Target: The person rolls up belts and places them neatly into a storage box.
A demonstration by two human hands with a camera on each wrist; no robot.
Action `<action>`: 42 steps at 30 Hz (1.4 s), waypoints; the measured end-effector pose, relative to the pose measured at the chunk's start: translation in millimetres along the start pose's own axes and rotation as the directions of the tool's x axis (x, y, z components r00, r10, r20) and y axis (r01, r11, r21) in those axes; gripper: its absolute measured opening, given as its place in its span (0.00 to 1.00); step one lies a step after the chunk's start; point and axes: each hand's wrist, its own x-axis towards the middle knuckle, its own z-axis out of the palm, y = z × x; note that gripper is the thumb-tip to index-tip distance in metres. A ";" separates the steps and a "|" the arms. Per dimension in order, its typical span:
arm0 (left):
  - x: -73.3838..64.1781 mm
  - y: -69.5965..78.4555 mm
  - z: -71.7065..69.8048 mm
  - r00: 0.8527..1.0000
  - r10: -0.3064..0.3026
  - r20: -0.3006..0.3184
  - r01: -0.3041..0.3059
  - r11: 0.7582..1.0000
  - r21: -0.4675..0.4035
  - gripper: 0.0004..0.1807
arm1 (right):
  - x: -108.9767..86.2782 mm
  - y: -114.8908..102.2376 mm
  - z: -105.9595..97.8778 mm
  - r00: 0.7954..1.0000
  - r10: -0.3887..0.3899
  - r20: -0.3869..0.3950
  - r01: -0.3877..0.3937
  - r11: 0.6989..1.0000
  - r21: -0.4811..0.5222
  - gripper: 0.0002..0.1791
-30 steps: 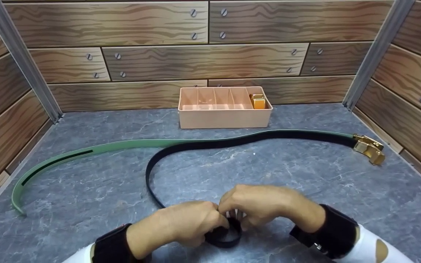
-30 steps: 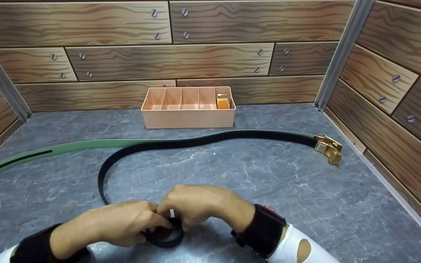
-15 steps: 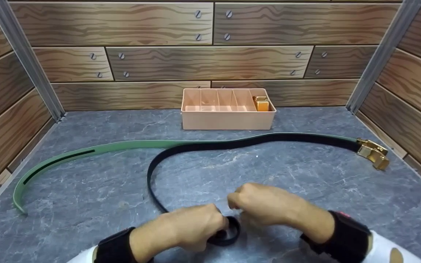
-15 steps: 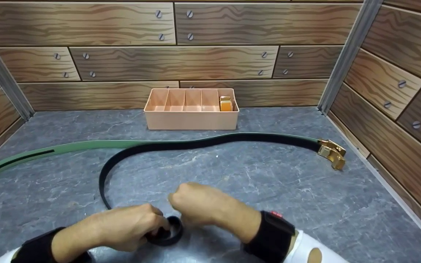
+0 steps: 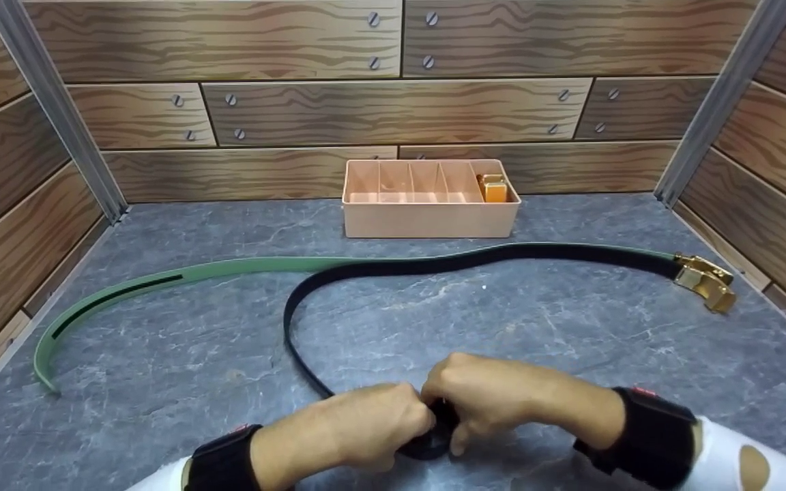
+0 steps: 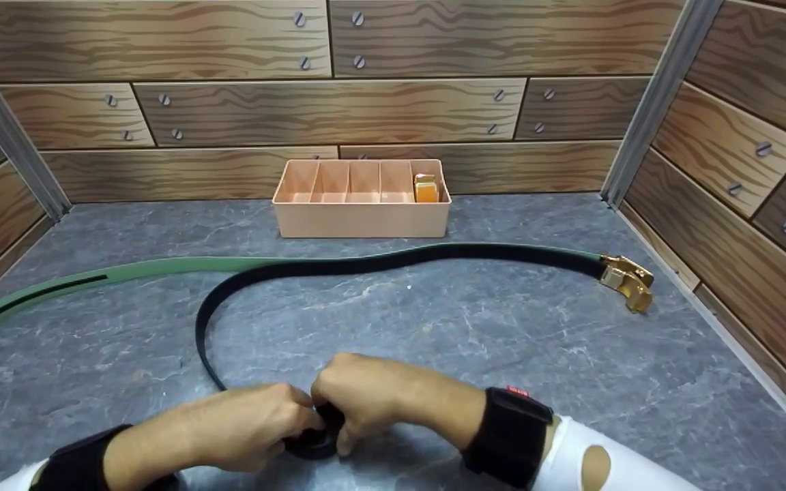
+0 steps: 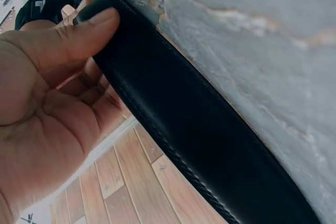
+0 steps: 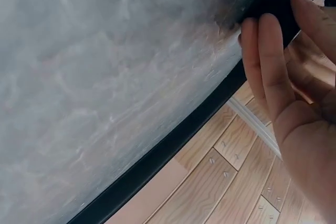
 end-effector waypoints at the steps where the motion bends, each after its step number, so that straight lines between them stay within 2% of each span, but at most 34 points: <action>1: -0.3 -0.4 0.0 1.000 0.018 -0.001 -0.018 1.000 -0.003 0.16 | 0.8 0.4 -0.7 1.000 -0.014 0.006 0.014 1.000 -0.009 0.20; 6: -1.1 -0.5 0.2 0.994 0.101 -0.038 -0.102 0.995 -0.025 0.18 | 1.0 5.5 -1.8 0.996 -0.085 -0.005 0.085 0.996 -0.004 0.20; 8: -0.5 0.7 -0.1 0.991 0.119 -0.063 -0.119 0.993 0.002 0.18 | 0.9 7.9 -1.9 0.995 -0.097 -0.023 0.097 0.995 0.011 0.21; 12: 0.3 2.6 0.2 0.989 0.109 -0.097 -0.102 0.992 0.072 0.18 | 1.0 11.1 -2.8 0.995 -0.089 -0.039 0.091 0.995 0.033 0.23; 16: 0.0 1.7 2.9 0.985 0.097 -0.145 -0.079 0.990 0.120 0.20 | 0.4 11.3 -1.2 0.997 -0.065 -0.046 0.067 0.997 0.040 0.35; 20: 0.5 0.7 4.9 0.974 0.131 -0.185 -0.096 0.978 0.185 0.20 | -0.8 11.0 1.2 0.998 -0.051 -0.045 0.054 0.996 0.065 0.50; 25: 0.7 -1.0 4.6 0.958 0.190 -0.216 -0.129 0.955 0.267 0.13 | -1.0 11.2 5.1 0.995 -0.080 -0.065 0.087 0.990 0.110 0.52; 30: 1.8 -5.2 2.3 0.955 0.230 -0.188 -0.148 0.917 0.371 0.10 | -0.2 13.1 9.3 0.990 -0.115 -0.087 0.128 0.976 0.174 0.58; 35: 2.6 -7.1 2.0 0.963 0.230 -0.140 -0.171 0.924 0.342 0.07 | -1.5 16.3 11.2 0.991 -0.114 -0.074 0.129 0.963 0.235 0.61; 42: 1.3 -7.6 2.5 0.964 0.222 -0.147 -0.164 0.930 0.328 0.09 | -0.3 15.5 11.7 0.996 -0.064 -0.055 0.075 0.969 0.237 0.67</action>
